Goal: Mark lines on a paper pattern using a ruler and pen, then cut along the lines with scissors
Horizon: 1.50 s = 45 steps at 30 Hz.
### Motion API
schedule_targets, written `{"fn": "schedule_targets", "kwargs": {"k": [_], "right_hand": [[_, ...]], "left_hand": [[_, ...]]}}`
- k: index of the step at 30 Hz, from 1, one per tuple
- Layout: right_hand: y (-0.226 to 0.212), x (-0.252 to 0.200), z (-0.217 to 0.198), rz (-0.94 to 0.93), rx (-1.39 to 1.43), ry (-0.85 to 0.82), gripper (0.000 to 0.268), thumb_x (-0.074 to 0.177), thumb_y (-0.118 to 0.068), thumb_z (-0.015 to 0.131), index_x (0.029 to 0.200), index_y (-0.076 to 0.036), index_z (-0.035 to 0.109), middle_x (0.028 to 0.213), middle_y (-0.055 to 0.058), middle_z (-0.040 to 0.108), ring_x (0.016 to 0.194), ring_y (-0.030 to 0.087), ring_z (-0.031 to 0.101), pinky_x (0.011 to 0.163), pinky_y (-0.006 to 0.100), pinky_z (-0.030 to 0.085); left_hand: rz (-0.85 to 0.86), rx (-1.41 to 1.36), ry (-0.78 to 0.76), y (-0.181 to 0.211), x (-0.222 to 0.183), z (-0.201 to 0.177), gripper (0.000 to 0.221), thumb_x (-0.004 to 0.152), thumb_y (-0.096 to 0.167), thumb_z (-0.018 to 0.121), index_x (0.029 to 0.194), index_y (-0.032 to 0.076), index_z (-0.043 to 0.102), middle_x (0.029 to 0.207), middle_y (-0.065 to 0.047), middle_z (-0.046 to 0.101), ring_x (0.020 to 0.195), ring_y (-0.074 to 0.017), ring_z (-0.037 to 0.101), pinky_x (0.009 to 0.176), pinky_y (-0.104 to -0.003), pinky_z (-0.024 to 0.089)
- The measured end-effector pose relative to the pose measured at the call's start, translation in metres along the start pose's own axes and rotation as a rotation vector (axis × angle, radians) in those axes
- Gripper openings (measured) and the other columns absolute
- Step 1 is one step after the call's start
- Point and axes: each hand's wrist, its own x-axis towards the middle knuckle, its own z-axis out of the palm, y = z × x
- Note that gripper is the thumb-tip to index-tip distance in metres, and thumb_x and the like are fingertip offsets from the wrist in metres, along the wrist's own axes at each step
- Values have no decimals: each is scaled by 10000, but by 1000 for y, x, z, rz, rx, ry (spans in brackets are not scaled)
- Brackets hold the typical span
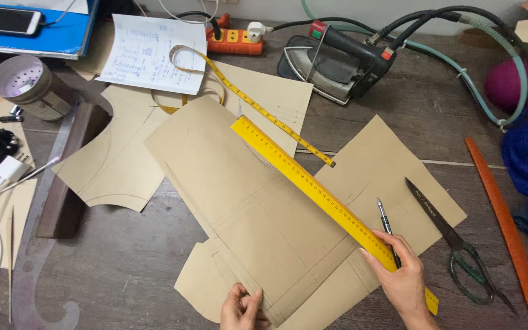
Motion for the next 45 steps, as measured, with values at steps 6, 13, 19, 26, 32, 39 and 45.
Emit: {"fn": "schedule_targets", "kwargs": {"k": [6, 13, 19, 26, 32, 39, 45], "right_hand": [[-1, -1, 0, 40, 19, 8, 371, 769, -99, 739, 1128, -57, 656, 1062, 60, 672, 986, 155, 634, 891, 273, 490], [0, 0, -3, 115, 53, -3, 368, 767, -107, 741, 1121, -48, 656, 1052, 48, 669, 992, 144, 622, 898, 264, 478], [4, -1, -2, 124, 28, -2, 362, 769, -124, 741, 1117, -66, 664, 1064, 39, 672, 1004, 141, 622, 908, 264, 468], [2, 0, -2, 79, 27, -6, 364, 763, -108, 747, 1114, -61, 661, 1045, 45, 678, 977, 143, 627, 897, 264, 475], [2, 0, -3, 69, 31, 7, 366, 761, -96, 746, 1114, -52, 659, 1045, 52, 676, 978, 147, 628, 898, 265, 477], [5, 7, -21, 150, 48, 144, 459, 757, -40, 746, 1201, -22, 633, 1143, 100, 650, 995, 176, 576, 884, 272, 478], [13, 21, -42, 121, 86, 389, 441, 857, 57, 710, 1273, 41, 567, 1202, 184, 600, 1062, 247, 566, 897, 310, 496]], "left_hand": [[-57, 271, -23, 20, -20, 16, 398, 883, 194, 701, 652, 72, 401, 434, -181, 559, 422, -306, 739, 265, -274, 371], [-46, 173, 49, 51, -17, 20, 208, 889, 181, 638, 832, -6, 569, 516, -211, 583, 470, -310, 708, 420, -374, 588], [-47, 77, 53, 49, -8, 15, 267, 882, 108, 618, 1077, -5, 475, 527, -200, 570, 467, -340, 682, 403, -393, 553], [35, 78, 8, 35, 1, 10, 392, 820, 26, 698, 1086, -2, 411, 554, -140, 550, 426, -299, 639, 433, -407, 601], [182, -42, -111, 15, 10, 1, 374, 826, -81, 679, 996, 74, 385, 582, -48, 418, 462, -174, 509, 500, -310, 507], [507, 466, -291, 129, -57, 27, 76, 859, 125, 636, 861, 68, 685, 779, -43, 782, 748, -96, 704, 685, -216, 530], [763, 816, -934, 248, -78, 18, 66, 939, 34, 558, 882, 24, 589, 826, -53, 558, 762, -186, 527, 702, -323, 425]]}}
